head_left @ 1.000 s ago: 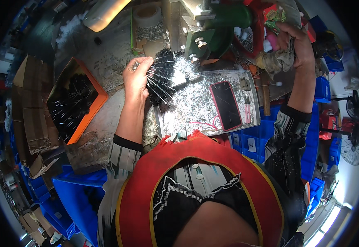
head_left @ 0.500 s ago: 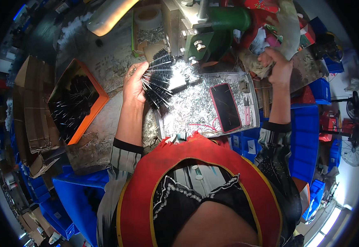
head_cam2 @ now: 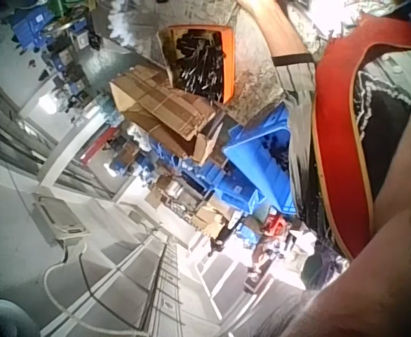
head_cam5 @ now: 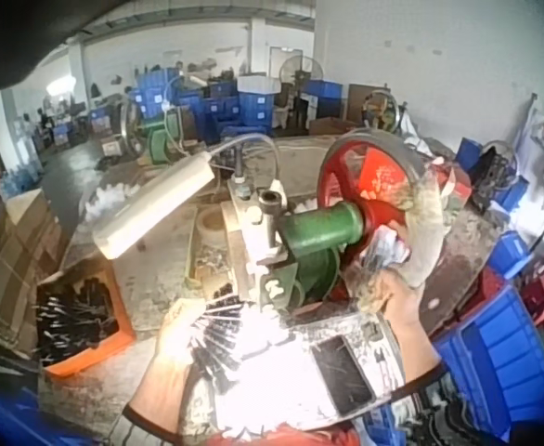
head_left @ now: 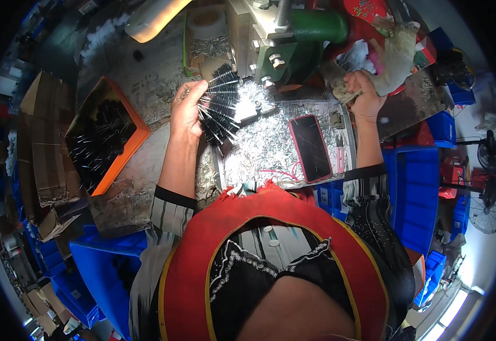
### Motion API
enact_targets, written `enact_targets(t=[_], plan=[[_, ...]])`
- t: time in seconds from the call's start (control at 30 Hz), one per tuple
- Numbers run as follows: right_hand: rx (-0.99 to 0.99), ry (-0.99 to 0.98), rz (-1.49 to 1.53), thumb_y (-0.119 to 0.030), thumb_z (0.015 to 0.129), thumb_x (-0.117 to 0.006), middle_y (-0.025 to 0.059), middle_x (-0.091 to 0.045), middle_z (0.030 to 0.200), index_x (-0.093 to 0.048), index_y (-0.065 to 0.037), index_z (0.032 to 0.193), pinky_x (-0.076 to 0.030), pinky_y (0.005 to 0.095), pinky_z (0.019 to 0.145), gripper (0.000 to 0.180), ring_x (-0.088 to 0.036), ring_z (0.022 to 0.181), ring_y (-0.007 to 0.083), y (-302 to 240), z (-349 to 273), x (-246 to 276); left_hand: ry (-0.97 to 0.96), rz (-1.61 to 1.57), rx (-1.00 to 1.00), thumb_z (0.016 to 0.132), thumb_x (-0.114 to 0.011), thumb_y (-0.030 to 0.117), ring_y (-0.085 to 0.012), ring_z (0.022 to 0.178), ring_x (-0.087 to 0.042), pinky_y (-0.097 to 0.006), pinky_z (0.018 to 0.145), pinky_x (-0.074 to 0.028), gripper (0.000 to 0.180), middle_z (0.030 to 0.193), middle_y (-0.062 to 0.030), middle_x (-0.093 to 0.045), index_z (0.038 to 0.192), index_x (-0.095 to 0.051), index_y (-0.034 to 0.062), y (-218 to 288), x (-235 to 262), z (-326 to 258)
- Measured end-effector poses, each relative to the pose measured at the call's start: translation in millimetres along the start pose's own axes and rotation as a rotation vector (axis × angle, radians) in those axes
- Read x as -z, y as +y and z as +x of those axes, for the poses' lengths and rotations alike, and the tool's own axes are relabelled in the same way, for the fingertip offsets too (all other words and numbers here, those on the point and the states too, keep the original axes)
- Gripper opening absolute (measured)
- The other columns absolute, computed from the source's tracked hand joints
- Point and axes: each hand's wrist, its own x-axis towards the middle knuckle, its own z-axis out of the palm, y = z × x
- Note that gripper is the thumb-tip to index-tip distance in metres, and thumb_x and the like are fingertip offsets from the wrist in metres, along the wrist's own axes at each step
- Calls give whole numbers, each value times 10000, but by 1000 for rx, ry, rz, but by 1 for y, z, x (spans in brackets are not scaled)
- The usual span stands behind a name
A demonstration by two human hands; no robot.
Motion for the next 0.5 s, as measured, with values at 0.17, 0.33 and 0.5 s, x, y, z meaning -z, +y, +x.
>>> enact_targets(t=[0.17, 0.33, 0.5], plan=[[-121, -76, -220, -26, 750, -508, 97, -457, 498, -558, 47, 705, -455, 332, 570, 100, -453, 447, 175, -13, 12, 6, -130, 98, 39, 754, -620, -29, -149, 559, -595, -261, 465, -525, 124, 775, -120, -621, 777, -527, 51, 6, -4, -5], [-31, -272, -575, -66, 756, -544, 90, -445, 514, -588, 54, 675, -444, 328, 555, 151, -465, 471, 182, -43, 28, 2, -108, -60, -15, 761, -620, -17, -154, 617, -600, -252, 528, -530, 122, 789, -118, -627, 790, -519, 44, -8, 20, 2], [-445, -149, -337, -94, 738, -590, 57, -404, 519, -550, 7, 637, -430, 322, 534, 148, -452, 464, 169, -78, 49, -12, -72, -29, -23, 759, -631, -14, -151, 622, -598, -244, 534, -523, 129, 807, -116, -629, 794, -521, 42, -7, 3, 2]])
